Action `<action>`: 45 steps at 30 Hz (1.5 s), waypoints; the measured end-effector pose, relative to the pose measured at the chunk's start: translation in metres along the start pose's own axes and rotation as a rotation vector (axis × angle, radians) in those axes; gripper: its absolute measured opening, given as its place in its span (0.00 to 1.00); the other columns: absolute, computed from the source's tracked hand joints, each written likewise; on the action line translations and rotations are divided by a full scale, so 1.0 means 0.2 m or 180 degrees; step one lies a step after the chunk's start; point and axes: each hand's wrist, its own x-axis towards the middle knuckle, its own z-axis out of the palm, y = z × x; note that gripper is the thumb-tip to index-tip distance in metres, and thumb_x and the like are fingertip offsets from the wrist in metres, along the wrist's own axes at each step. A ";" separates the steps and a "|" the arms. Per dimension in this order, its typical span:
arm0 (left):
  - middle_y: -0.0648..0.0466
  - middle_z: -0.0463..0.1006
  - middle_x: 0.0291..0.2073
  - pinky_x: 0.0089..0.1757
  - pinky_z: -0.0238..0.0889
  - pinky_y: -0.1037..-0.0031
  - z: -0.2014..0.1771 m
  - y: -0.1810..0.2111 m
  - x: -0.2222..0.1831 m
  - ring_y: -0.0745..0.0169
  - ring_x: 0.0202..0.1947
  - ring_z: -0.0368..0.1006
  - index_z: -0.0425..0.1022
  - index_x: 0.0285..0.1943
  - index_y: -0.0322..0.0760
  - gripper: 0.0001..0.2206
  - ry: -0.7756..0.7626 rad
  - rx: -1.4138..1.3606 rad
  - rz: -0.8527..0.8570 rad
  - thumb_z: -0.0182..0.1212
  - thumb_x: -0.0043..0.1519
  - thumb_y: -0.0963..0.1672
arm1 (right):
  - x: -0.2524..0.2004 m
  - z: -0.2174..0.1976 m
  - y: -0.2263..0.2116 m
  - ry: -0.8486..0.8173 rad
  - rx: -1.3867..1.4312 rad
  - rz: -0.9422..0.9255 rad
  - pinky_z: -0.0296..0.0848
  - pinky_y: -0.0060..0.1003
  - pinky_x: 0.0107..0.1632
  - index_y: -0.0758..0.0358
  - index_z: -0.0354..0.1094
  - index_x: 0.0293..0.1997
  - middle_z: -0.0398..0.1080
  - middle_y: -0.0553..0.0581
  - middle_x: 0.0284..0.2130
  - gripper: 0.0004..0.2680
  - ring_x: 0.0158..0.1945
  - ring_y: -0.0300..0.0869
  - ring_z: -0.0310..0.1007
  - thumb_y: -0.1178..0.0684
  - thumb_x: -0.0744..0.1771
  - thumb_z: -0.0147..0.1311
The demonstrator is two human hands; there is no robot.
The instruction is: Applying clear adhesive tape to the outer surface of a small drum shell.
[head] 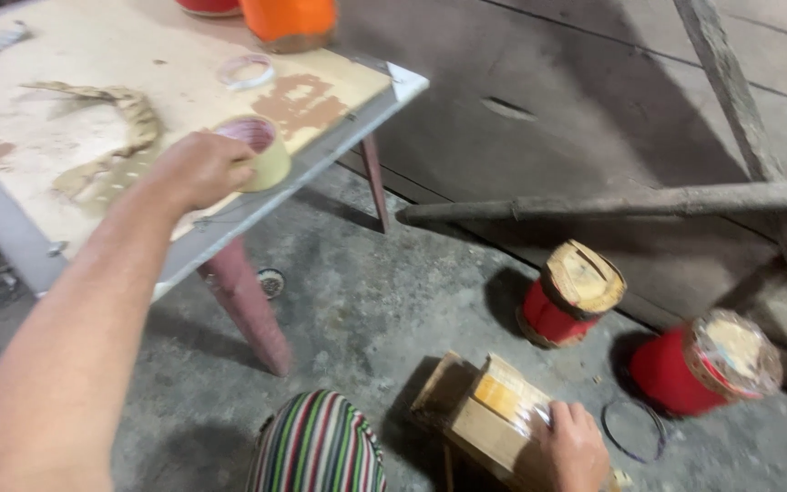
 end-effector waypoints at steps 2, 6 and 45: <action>0.46 0.82 0.46 0.45 0.63 0.54 0.03 -0.04 0.01 0.41 0.47 0.74 0.81 0.45 0.42 0.13 0.0069 0.0006 0.0010 0.53 0.62 0.48 | 0.00 0.06 0.02 0.0312 0.0037 -0.0102 0.71 0.44 0.35 0.48 0.64 0.34 0.64 0.49 0.31 0.12 0.39 0.45 0.71 0.34 0.64 0.53; 0.41 0.83 0.44 0.44 0.66 0.53 0.21 -0.25 0.11 0.35 0.48 0.78 0.83 0.41 0.50 0.18 0.0483 0.0550 -0.0054 0.50 0.73 0.55 | 0.01 0.02 0.03 0.0832 0.0512 -0.0406 0.67 0.44 0.34 0.52 0.66 0.37 0.64 0.51 0.29 0.08 0.35 0.48 0.68 0.42 0.64 0.55; 0.41 0.71 0.62 0.58 0.66 0.51 1.48 1.91 -0.56 0.38 0.62 0.71 0.58 0.74 0.41 0.45 -0.1551 -0.1850 -0.0688 0.69 0.51 0.61 | -0.04 -0.46 0.06 -0.0631 0.4330 0.4130 0.71 0.58 0.55 0.57 0.72 0.61 0.73 0.71 0.53 0.13 0.56 0.56 0.74 0.48 0.71 0.51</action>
